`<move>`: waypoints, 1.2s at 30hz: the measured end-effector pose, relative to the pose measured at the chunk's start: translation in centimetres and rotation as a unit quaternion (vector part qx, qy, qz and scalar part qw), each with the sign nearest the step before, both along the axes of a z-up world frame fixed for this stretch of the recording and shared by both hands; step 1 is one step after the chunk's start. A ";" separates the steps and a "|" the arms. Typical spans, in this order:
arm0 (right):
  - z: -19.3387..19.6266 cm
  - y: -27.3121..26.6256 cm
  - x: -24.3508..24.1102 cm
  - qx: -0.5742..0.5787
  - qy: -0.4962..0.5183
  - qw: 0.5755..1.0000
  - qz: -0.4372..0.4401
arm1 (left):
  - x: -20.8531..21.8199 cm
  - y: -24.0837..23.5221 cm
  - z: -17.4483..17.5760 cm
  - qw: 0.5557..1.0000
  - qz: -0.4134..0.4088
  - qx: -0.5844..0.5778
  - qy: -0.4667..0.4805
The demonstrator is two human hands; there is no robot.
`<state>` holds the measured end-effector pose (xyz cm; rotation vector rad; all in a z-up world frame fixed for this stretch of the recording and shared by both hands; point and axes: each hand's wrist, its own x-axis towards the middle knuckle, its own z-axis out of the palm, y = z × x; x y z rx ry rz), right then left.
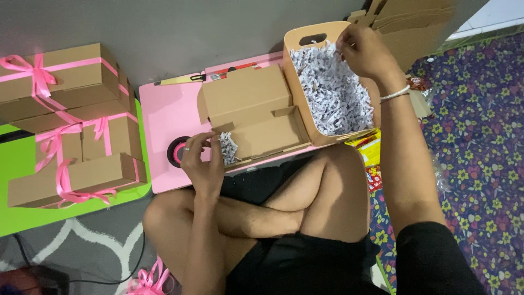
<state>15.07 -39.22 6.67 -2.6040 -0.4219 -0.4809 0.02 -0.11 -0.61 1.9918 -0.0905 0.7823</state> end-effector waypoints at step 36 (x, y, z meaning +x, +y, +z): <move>5.4 3.2 -4.2 0.110 -0.316 0.942 0.021 | -0.5 -0.8 0.1 0.997 -0.010 -0.031 -0.063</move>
